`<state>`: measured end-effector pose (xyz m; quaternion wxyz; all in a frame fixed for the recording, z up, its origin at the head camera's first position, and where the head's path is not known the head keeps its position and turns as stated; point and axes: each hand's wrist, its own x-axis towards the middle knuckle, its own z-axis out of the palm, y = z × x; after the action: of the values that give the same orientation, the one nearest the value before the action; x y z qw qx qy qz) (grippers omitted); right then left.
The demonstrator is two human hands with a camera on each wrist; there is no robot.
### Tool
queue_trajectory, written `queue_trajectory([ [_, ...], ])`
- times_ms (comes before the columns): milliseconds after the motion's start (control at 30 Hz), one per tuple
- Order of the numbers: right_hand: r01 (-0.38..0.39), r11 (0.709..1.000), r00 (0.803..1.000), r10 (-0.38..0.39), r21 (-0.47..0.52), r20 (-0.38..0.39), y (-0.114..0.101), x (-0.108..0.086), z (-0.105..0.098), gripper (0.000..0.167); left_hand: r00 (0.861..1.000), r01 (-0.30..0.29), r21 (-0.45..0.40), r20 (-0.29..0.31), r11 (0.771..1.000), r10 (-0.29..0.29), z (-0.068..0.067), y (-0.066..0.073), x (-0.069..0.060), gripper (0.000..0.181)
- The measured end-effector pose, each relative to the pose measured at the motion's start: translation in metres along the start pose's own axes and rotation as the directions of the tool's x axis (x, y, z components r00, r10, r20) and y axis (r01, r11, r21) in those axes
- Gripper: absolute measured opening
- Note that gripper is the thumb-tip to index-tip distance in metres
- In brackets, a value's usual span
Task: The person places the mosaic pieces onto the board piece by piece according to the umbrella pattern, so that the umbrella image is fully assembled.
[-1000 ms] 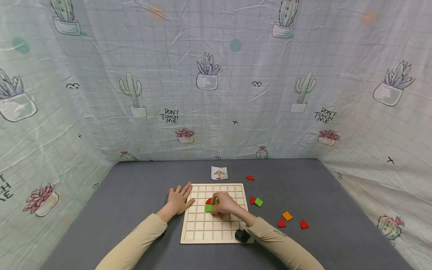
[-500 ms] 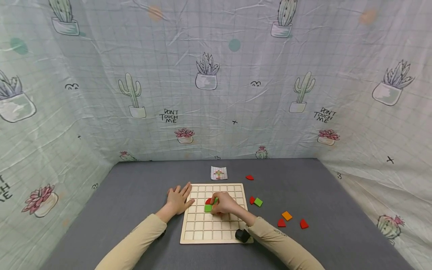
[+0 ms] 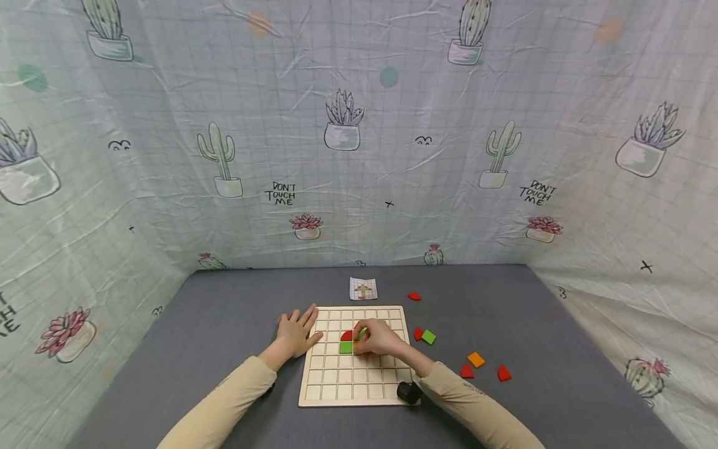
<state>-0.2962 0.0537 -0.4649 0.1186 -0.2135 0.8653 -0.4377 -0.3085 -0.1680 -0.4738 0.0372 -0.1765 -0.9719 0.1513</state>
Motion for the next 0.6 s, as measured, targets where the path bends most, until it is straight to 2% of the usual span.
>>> queue_trajectory([
  [233, -0.004, 0.999, 1.0, 0.004, -0.032, 0.002, 0.003, -0.005, -0.016, 0.02, 1.0, -0.001, -0.009, 0.002, 1.0, 0.001, 0.0, 0.0, 0.001, 0.062],
  [367, -0.01, 1.0, 1.0, 0.01, 0.008, 0.014, 0.006, -0.008, -0.025, 0.021, 1.0, -0.005, -0.01, 0.003, 1.0, 0.005, 0.0, 0.0, 0.001, 0.062],
  [600, 0.031, 0.999, 0.999, -0.031, 0.013, 0.029, 0.011, -0.014, -0.039, 0.021, 1.0, -0.003, 0.017, 0.029, 1.0, 0.003, -0.001, 0.0, 0.001, 0.062],
])
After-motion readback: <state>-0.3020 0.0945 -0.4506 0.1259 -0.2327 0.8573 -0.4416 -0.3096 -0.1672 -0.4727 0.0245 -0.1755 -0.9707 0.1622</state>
